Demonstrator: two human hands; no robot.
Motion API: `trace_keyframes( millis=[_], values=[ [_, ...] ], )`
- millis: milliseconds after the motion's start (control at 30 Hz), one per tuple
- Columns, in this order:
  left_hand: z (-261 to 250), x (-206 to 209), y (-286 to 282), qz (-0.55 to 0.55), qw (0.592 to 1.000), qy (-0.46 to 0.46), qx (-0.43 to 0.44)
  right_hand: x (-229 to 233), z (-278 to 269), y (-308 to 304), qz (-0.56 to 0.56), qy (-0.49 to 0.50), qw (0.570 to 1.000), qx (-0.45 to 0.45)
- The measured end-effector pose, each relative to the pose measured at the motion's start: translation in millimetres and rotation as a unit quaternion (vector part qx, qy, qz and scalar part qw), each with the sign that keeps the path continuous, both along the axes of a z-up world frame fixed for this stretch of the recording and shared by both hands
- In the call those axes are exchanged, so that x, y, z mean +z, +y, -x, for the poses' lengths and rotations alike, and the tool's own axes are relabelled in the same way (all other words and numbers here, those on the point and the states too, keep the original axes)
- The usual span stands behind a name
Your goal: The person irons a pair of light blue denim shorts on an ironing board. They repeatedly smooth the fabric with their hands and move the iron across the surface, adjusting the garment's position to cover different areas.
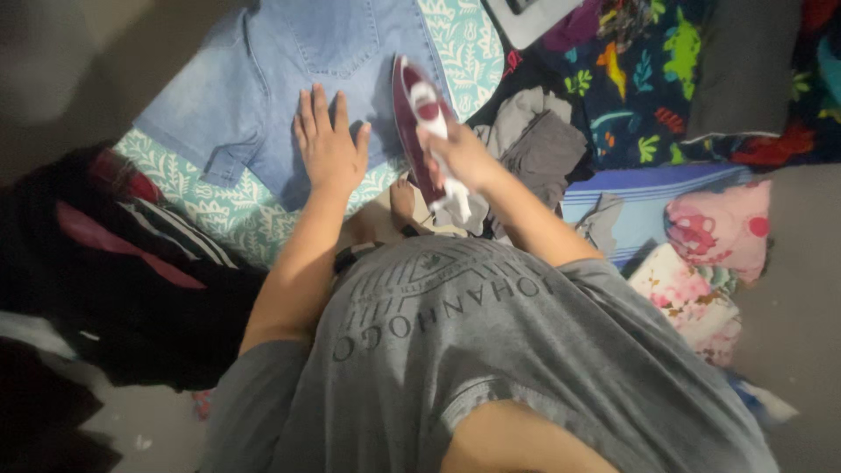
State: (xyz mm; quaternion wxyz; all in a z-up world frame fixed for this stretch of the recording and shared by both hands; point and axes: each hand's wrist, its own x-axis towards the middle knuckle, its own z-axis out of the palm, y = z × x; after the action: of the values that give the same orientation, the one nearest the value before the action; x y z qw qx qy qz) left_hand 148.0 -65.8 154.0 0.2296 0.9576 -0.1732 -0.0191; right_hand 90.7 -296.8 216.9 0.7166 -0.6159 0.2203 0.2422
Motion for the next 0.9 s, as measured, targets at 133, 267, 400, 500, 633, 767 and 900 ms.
trace_keyframes(
  millis=[133, 267, 400, 500, 633, 767, 900],
  values=[
    [-37, 14, -11, 0.0, 0.999, 0.046, 0.019, -5, 25, 7, -0.064, 0.007, 0.997, -0.036],
    [-96, 12, -41, 0.071, 0.993, -0.039, -0.091, -13, 30, 14, -0.041, -0.006, 0.998, -0.046],
    [-147, -7, -93, 0.092, 0.973, -0.024, -0.209, -15, 33, 23, -0.052, -0.018, 0.995, -0.088],
    [-181, -20, -124, 0.01, 0.964, -0.12, -0.237, -10, 34, 25, -0.056, -0.013, 0.994, -0.091],
    [-202, -28, -132, -0.082, 0.967, -0.063, -0.234, -8, 28, 28, -0.078, -0.011, 0.991, -0.106],
    [-217, -41, -140, -0.1, 0.968, -0.01, -0.23, -8, 11, 34, -0.068, -0.014, 0.991, -0.116],
    [-228, -52, -143, -0.106, 0.969, -0.007, -0.223, -1, -18, 40, -0.091, -0.017, 0.988, -0.123]
  ],
)
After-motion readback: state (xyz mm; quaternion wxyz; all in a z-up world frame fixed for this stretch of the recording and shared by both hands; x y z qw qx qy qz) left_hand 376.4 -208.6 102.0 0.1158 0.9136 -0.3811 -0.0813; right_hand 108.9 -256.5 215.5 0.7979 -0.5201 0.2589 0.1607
